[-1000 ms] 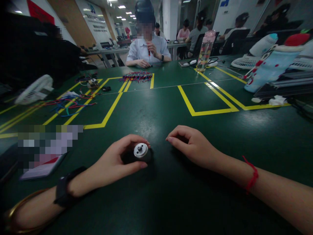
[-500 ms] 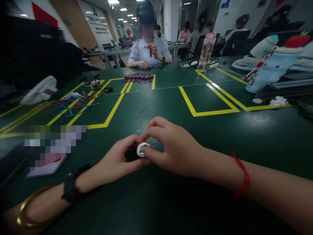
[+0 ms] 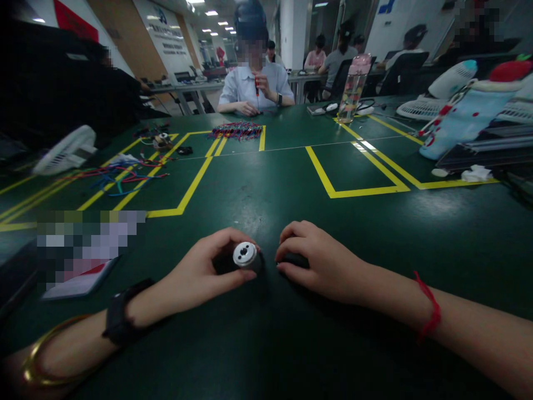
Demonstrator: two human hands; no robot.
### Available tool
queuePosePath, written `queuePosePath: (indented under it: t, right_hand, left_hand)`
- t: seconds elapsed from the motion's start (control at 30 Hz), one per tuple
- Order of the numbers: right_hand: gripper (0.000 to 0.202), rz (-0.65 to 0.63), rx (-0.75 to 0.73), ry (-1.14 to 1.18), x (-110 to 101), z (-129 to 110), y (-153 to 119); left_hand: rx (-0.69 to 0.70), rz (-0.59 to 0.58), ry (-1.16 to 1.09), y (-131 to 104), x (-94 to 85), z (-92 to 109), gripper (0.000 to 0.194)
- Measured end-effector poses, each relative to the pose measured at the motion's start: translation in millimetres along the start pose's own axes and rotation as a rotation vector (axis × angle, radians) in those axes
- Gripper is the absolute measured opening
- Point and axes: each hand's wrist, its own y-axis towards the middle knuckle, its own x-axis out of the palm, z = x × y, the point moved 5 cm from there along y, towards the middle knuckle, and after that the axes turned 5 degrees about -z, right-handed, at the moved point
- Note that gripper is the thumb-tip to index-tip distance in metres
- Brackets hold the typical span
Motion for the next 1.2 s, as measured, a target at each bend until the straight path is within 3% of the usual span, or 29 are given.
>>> queuePosePath:
  t: [0.17,0.33,0.47,0.67,0.87,0.97,1.2]
  right_hand:
    - [0.018,0.05,0.008,0.116,-1.0,2.8,-1.6]
    - [0.02,0.291,0.281,0.524,-11.8,29.3,-9.3]
    - [0.021,0.421,0.352,0.708,-12.4,43.4,-12.7]
    - [0.02,0.275,0.298,0.522,-12.2,30.0,-9.3]
    - [0.014,0.081,0.054,0.141,-2.1,6.5,-5.6]
    - [0.014,0.033,0.004,0.022,1.6,0.1,-1.3]
    - [0.01,0.23,-0.114,0.102,-19.7,-31.4,18.8]
  left_hand:
    - [-0.003,0.002,0.038,-0.5,-1.3,-0.2,0.029]
    - [0.001,-0.014,0.046,-1.4,-1.3,-1.3,0.03]
    - [-0.007,-0.027,0.037,-2.0,-1.0,-2.0,0.031]
    - [-0.005,-0.039,0.033,-2.7,-1.0,-1.0,0.033]
    - [0.01,-0.032,0.03,-2.3,-1.0,-1.4,0.031]
    - [0.017,-0.027,0.034,-1.2,-0.7,-1.3,0.03]
    - [0.012,-0.006,0.048,-1.2,1.2,-3.2,0.029]
